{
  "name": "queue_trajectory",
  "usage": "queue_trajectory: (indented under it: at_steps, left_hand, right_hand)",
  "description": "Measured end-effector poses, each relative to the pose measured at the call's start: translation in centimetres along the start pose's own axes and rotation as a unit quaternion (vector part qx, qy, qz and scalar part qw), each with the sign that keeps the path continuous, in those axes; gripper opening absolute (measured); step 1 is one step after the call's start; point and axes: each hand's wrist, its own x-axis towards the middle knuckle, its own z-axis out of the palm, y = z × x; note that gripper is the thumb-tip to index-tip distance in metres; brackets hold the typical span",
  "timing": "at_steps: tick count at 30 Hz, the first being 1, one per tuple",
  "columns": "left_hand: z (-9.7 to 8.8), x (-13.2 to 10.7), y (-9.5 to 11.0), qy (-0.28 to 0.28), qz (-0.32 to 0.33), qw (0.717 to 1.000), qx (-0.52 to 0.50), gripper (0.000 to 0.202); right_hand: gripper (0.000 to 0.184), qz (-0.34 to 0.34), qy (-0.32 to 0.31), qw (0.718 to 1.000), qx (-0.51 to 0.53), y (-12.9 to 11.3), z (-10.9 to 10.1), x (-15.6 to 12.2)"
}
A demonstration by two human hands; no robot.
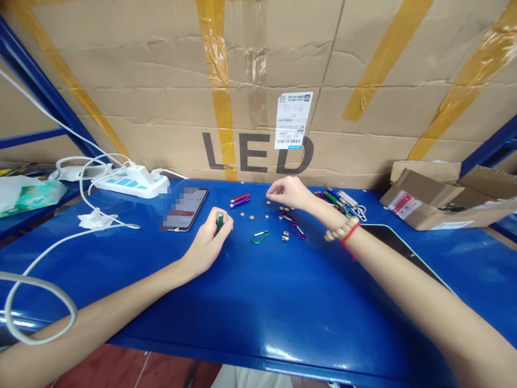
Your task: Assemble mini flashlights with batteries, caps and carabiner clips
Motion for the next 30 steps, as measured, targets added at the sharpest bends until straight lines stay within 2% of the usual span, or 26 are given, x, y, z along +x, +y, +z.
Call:
queue_trajectory:
  at_steps: [3,4,6,9,14,19,22,26,30]
  left_hand:
    - [0.0,0.0,0.1,-0.002,0.001,1.0,0.021,0.017]
    - [0.1,0.0,0.1,-0.005,0.006,1.0,0.03,0.018]
    - [0.1,0.1,0.1,-0.014,0.026,0.998,0.048,0.019]
    - [0.2,0.1,0.0,-0.028,0.065,0.996,0.061,0.022]
    - [0.3,-0.4,0.2,-0.037,0.126,0.991,0.003,0.027]
    - [0.6,-1.0,0.5,-0.076,0.135,0.988,-0.025,0.031]
    - [0.9,-1.1,0.3,-0.1,0.127,0.986,-0.029,0.033]
    - [1.2,-1.2,0.1,-0.122,0.133,0.983,-0.045,0.037]
    - [0.4,-1.1,0.4,-0.102,0.158,0.982,-0.013,0.026]
  right_hand:
    - [0.03,-0.096,-0.105,0.984,0.106,-2.4,0.2,-2.4]
    - [0.031,-0.115,-0.105,0.982,0.111,-2.9,0.5,-2.9]
    - [0.031,-0.134,-0.066,0.984,0.096,-3.5,1.2,-3.4]
    - [0.029,-0.125,0.0,0.99,0.061,-3.7,2.6,-3.1]
    - [0.016,-0.12,0.017,0.992,0.045,-4.0,4.0,-2.7]
    - [0.013,-0.132,0.039,0.99,0.032,-4.0,3.7,-5.0]
    - [0.009,-0.17,0.112,0.977,0.061,-4.9,3.2,-6.8]
    - [0.01,-0.22,0.226,0.942,0.117,-6.8,2.6,-8.6]
    - [0.009,-0.259,0.245,0.931,0.078,-6.5,2.5,-8.4]
